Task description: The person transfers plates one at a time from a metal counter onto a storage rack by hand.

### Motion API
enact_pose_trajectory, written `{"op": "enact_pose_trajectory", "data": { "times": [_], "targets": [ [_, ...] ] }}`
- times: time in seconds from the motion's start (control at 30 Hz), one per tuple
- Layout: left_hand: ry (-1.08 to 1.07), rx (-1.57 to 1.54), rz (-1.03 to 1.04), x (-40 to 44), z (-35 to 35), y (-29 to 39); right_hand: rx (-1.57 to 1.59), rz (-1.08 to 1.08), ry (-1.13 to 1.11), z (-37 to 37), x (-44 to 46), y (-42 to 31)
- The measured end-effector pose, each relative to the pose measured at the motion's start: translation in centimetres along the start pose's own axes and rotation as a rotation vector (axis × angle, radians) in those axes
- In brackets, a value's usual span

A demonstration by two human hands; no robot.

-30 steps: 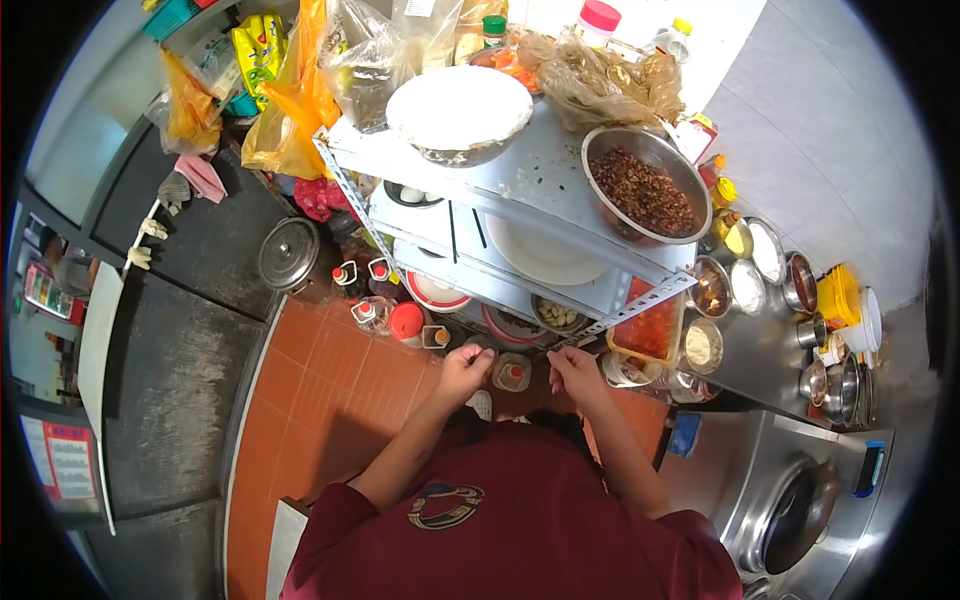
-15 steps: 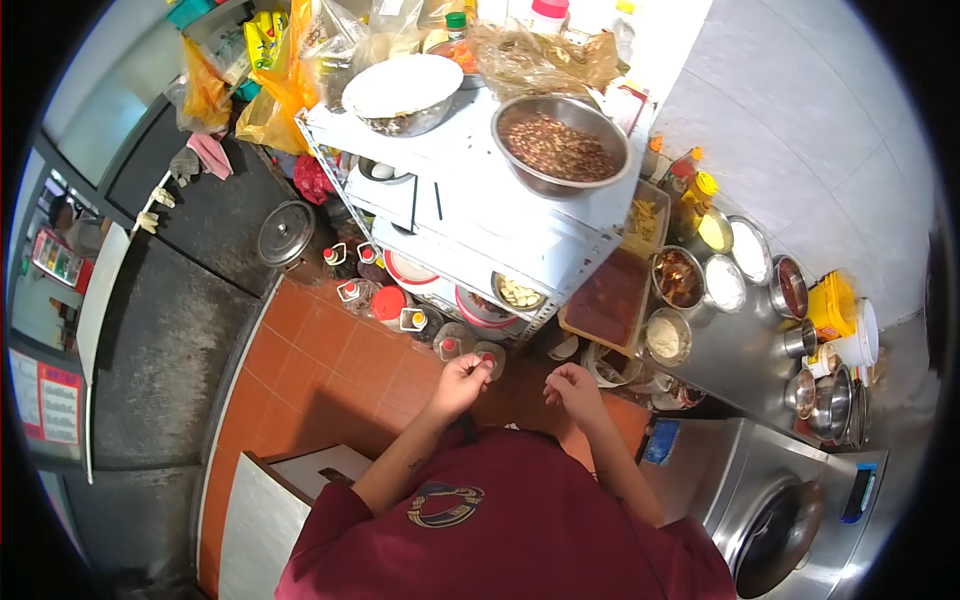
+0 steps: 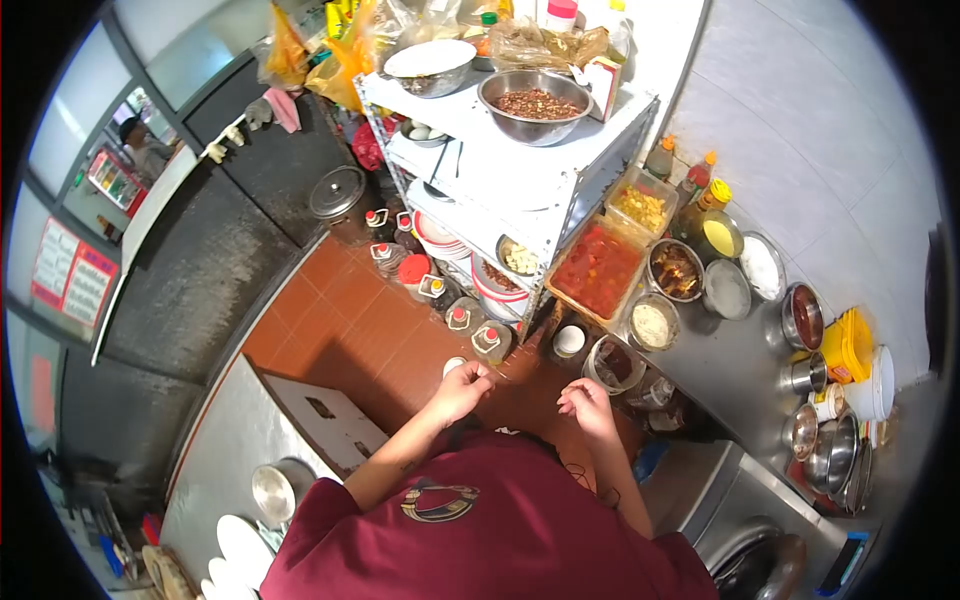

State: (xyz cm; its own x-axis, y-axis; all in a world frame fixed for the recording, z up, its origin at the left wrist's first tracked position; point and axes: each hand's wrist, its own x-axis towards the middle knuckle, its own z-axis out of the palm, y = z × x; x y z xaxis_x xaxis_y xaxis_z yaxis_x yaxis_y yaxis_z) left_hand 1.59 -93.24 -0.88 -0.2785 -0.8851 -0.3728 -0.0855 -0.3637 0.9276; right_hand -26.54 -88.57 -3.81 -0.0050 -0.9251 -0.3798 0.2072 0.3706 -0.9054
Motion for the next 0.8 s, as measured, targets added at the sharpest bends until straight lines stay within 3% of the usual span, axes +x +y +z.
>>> {"op": "enact_pose_trajectory", "data": {
  "times": [0.23, 0.53, 0.8],
  "targets": [
    [0.115, 0.002, -0.042, -6.8, 0.3, 0.8, -0.053, -0.045, -0.160, 2.4, -1.2, -1.7],
    [0.217, -0.002, 0.080, -10.3, -1.4, -1.4, -0.140, -0.006, -0.272, 6.4, -2.8, 0.6],
    [0.476, 0.006, 0.074, -21.4, -7.0, -5.2, -0.277, 0.042, -0.468, 16.6, -3.8, 3.2]
  ]
}}
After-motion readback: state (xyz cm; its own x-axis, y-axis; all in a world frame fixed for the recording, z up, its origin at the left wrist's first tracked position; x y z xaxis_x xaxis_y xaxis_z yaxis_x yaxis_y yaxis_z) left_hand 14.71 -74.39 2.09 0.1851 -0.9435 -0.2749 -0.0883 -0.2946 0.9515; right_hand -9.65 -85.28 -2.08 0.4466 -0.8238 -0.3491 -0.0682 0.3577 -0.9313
